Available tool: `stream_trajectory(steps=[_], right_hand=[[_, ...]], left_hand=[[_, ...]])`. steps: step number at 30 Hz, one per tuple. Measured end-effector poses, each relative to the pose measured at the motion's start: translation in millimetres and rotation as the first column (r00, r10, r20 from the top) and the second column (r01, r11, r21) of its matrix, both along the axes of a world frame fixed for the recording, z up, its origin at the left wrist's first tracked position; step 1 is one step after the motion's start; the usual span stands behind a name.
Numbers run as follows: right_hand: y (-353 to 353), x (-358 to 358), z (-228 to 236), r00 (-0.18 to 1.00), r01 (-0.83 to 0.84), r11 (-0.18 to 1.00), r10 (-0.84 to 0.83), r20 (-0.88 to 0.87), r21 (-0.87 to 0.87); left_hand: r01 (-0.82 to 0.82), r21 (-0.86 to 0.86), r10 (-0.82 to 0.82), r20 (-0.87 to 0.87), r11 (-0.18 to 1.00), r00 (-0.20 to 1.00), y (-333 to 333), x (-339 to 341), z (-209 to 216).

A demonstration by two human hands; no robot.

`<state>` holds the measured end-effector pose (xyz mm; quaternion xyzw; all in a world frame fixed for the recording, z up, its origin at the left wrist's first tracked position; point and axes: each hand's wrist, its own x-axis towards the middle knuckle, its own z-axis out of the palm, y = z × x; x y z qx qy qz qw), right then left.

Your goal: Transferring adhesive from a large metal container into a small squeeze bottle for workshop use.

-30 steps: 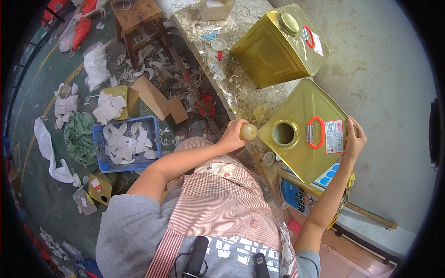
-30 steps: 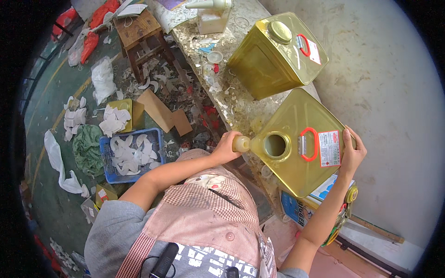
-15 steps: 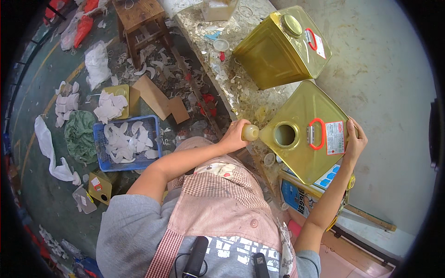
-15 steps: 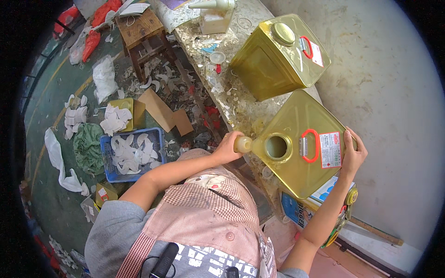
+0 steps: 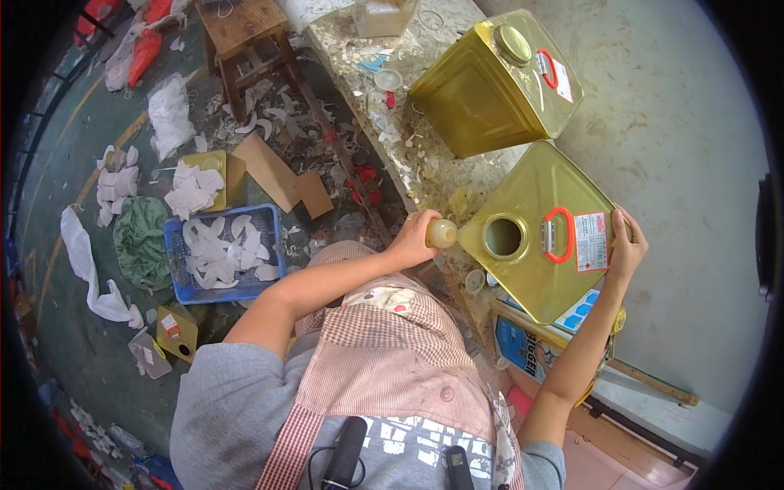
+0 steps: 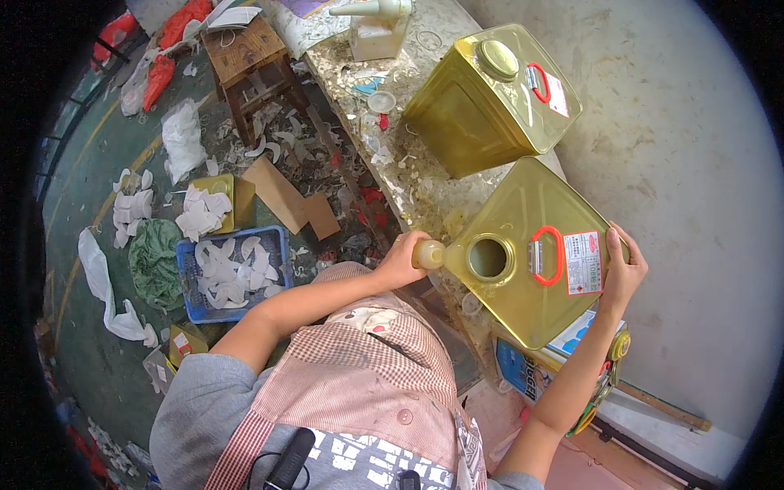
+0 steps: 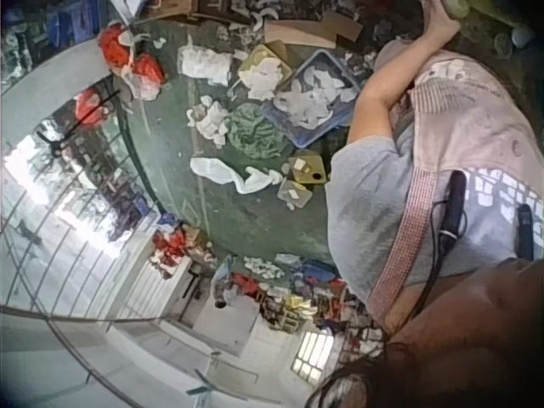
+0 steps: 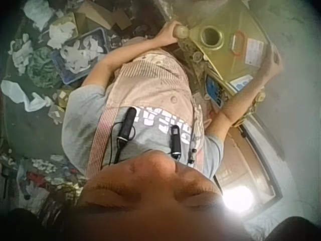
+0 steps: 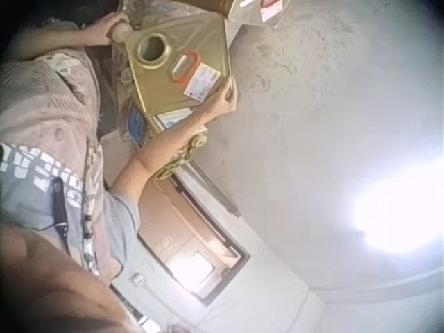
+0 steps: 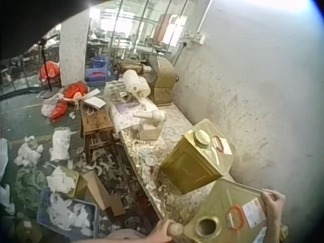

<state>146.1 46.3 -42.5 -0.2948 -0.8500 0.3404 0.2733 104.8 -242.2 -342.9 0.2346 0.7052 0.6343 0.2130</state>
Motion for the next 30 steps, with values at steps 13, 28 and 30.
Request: stream_trajectory(steps=[13,28,30], right_hand=[[-9.5,-1.9,1.2,1.0,-0.007,1.0,0.006,0.01,0.024],[-11.6,-4.8,1.5,1.0,-0.007,1.0,0.006,0.016,0.029],[-12.9,-4.9,1.7,1.0,-0.006,1.0,0.005,0.022,0.023]], left_hand=[[-0.024,-0.021,0.024,-0.018,0.999,1.0,-2.9,2.0,-7.5],[-0.031,-0.024,0.031,-0.008,0.999,0.999,-3.7,1.9,-7.4],[-0.032,-0.024,0.032,-0.005,0.999,0.999,-4.2,2.1,-8.2]])
